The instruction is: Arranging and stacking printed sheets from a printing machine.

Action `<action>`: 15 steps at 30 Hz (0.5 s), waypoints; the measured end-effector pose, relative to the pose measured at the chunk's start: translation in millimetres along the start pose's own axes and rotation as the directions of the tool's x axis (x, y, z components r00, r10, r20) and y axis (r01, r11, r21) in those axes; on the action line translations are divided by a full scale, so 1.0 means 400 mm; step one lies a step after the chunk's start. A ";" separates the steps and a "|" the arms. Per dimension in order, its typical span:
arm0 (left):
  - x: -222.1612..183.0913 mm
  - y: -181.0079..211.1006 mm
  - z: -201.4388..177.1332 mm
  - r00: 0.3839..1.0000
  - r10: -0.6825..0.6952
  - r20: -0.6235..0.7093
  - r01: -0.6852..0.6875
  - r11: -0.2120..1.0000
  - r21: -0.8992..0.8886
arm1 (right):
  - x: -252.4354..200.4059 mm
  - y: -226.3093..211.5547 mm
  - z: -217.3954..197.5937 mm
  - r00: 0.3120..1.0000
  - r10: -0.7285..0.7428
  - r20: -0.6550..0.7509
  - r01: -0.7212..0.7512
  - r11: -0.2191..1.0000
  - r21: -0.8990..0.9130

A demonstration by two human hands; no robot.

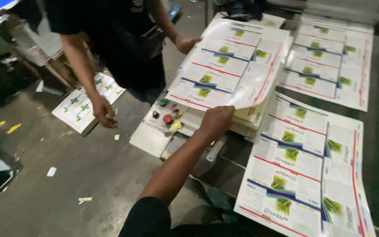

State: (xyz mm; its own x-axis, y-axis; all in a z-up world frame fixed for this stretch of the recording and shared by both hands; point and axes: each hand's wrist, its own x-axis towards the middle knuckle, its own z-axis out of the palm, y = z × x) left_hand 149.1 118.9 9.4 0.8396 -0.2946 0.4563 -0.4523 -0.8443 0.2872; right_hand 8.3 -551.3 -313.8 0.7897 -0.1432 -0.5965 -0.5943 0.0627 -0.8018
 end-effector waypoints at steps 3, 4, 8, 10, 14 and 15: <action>-0.025 0.039 -0.040 0.990 -0.041 -0.137 0.039 0.999 -0.019 | -0.147 0.110 0.033 0.994 0.059 -0.097 -0.055 0.997 0.048; -0.039 0.055 -0.066 0.971 -0.082 -0.224 0.077 0.997 -0.032 | -0.199 0.118 0.082 0.990 0.075 -0.121 -0.068 0.996 0.065; -0.120 0.114 -0.103 0.928 -0.191 -0.319 0.154 0.978 -0.138 | -0.491 -0.100 0.375 0.946 -0.203 -0.254 0.255 0.947 0.193; -0.158 0.140 -0.108 0.944 -0.170 -0.284 0.113 0.972 -0.206 | -0.483 -0.158 0.411 0.938 -0.187 -0.293 0.251 0.947 0.202; -0.198 0.165 -0.126 0.944 -0.243 -0.222 0.174 0.941 -0.290 | -0.398 -0.288 0.460 0.926 -0.151 -0.346 0.232 0.951 0.206; -0.192 0.163 -0.127 0.943 -0.230 -0.239 0.157 0.944 -0.289 | -0.365 -0.325 0.469 0.922 -0.168 -0.349 0.252 0.945 0.211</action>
State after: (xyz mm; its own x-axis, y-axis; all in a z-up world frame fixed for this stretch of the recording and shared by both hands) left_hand 40.0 109.2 35.7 0.8244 0.0231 0.5655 -0.3823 -0.7141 0.5864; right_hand -1.2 -353.0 -129.1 0.7749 -0.4873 -0.4025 -0.3301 0.2311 -0.9152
